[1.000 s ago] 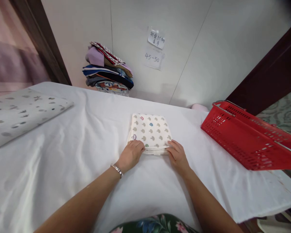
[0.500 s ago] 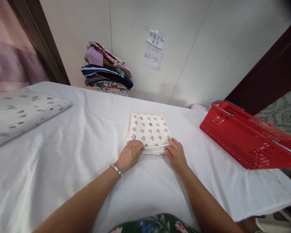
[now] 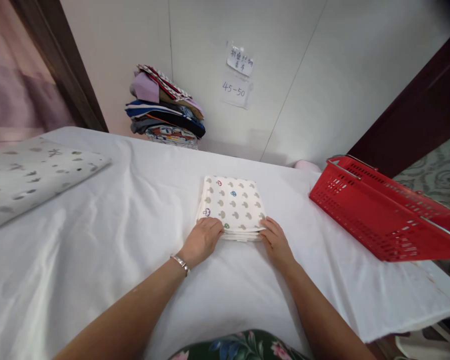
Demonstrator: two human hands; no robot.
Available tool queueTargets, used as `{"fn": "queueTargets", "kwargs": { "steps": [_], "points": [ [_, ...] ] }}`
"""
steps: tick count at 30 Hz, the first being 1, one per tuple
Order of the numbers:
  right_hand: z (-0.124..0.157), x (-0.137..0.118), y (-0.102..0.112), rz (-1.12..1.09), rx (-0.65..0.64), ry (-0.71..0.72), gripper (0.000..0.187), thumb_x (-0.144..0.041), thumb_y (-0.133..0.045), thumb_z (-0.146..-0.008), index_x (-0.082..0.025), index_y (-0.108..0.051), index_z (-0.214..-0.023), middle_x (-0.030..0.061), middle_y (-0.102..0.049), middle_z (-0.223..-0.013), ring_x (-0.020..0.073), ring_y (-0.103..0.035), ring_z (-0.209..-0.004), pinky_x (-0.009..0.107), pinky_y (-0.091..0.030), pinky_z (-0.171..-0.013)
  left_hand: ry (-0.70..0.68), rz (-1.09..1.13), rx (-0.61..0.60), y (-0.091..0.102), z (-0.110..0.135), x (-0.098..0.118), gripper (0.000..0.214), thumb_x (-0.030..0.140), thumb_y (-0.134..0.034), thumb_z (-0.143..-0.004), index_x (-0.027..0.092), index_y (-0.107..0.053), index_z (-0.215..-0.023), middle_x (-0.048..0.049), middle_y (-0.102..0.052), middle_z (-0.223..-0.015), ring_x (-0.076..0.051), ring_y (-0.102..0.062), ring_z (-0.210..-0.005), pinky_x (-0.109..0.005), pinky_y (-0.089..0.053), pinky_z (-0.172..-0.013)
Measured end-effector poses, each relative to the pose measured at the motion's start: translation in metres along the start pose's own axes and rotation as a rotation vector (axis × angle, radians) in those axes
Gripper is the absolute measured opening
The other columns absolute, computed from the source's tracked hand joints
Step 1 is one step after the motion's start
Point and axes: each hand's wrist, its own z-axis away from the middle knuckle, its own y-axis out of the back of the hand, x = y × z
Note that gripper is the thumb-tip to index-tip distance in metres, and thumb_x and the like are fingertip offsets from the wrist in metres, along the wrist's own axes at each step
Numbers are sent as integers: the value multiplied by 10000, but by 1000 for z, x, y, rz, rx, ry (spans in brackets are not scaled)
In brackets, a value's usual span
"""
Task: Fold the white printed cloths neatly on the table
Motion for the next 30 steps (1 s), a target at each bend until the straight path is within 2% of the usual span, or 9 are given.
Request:
{"fn": "queueTargets", "kwargs": {
  "steps": [5,9,15,19,25,27,30],
  "points": [
    [0,2,-2,-48,11,14,173,-178,-456,-863,-209,-623,-896,80,-586,-1129,229,-429,-1195,452,-420,-949,-19,-34,10,1,0,0,192,148,-328,-893,172,-491,-796,-41,-549,-793,-170,-509,-766,-336,-391,-740],
    [0,1,-1,-56,-1,24,154,-187,-473,-858,-222,-620,-886,66,-620,-1050,208,-518,-1072,418,-447,-896,-35,-40,20,0,1,-1,191,146,-336,-895,173,-503,-808,-40,-559,-783,-170,-513,-755,-335,-393,-736],
    [0,-3,0,-36,-31,-30,247,-201,-431,-870,-228,-558,-1080,67,-622,-998,202,-557,-941,387,-461,-815,-66,-23,28,0,3,-2,232,156,-371,-885,203,-524,-1052,-52,-583,-878,-188,-521,-849,-358,-401,-781],
    [-2,-5,2,-16,-81,3,247,-174,-420,-872,-240,-601,-1027,57,-613,-959,191,-552,-901,360,-458,-780,-79,-16,-21,1,3,-2,250,129,-366,-878,221,-587,-950,-40,-568,-860,-164,-502,-802,-344,-404,-770],
    [-19,-20,11,-28,-113,44,203,-185,-449,-854,-224,-642,-903,63,-614,-863,187,-560,-811,348,-471,-722,-69,9,-3,4,3,2,226,124,-395,-864,208,-604,-861,-36,-553,-814,-158,-490,-779,-338,-399,-748],
    [-28,-27,12,-47,-104,60,199,-196,-461,-848,-227,-632,-944,62,-621,-902,191,-570,-850,350,-483,-747,-62,10,-3,5,3,4,195,154,-417,-864,206,-603,-838,-34,-547,-813,-160,-494,-784,-344,-397,-752],
    [-37,-36,3,-30,-136,124,333,-231,-472,-846,-210,-537,-1172,85,-593,-1120,220,-536,-1045,380,-472,-867,-56,1,7,8,4,5,152,189,-452,-860,204,-597,-813,-28,-542,-813,-159,-495,-787,-342,-395,-753]
  ]
}}
